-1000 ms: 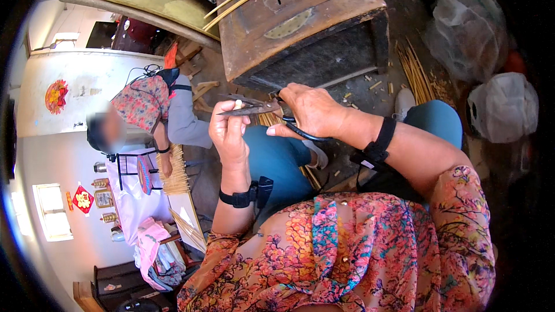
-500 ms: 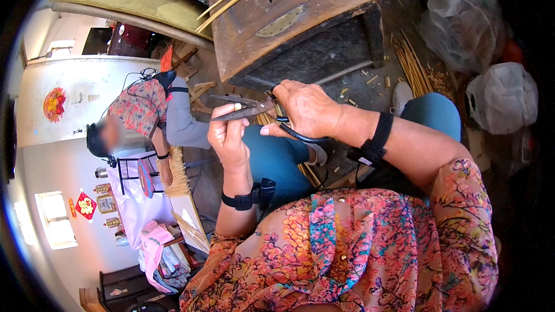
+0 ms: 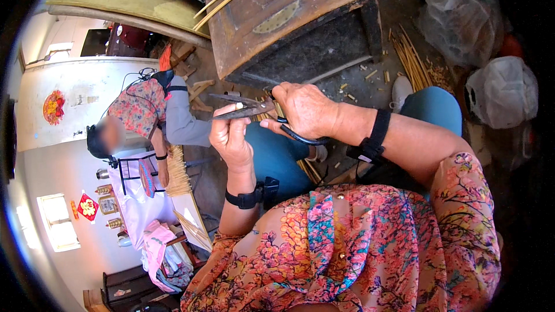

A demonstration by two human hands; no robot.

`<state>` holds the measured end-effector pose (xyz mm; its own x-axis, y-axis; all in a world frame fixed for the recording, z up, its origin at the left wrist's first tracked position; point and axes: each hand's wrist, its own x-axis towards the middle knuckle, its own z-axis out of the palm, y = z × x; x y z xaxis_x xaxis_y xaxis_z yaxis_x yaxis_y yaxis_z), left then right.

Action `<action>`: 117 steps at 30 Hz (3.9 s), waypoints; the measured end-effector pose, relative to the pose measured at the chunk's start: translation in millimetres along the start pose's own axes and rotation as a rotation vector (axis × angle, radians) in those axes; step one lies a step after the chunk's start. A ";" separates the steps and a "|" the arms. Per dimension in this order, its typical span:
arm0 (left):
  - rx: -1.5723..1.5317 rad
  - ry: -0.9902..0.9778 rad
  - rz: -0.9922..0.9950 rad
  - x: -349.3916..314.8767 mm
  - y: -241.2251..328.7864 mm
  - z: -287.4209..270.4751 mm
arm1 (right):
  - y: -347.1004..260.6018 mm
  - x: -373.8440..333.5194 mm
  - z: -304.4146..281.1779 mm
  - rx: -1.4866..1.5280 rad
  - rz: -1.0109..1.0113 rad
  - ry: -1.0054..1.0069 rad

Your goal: The person sits on the floor and uses shears to cut long bamboo sticks into shorter segments. They repeatedly pick up sticks, measure them against a wooden box, cut them, and place the finished pieces on the floor.

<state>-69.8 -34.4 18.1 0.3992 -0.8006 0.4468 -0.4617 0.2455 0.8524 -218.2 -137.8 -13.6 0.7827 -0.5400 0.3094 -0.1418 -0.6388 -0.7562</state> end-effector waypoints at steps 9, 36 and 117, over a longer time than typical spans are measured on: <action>0.061 0.015 -0.003 -0.5 0.1 0.7 | 1.2 -2.0 6.0 0.030 -0.002 0.028; 0.160 -0.082 0.027 -0.8 2.0 2.8 | 7.3 -3.3 10.1 0.043 0.037 -0.012; 0.010 -0.224 -0.064 14.8 1.6 -18.2 | 9.4 5.7 -0.4 -0.060 -0.093 0.110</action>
<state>-50.2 -36.0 31.0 0.2420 -0.9161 0.3197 -0.4493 0.1863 0.8737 -215.3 -147.1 -18.7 0.7233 -0.5319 0.4404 -0.1103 -0.7185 -0.6867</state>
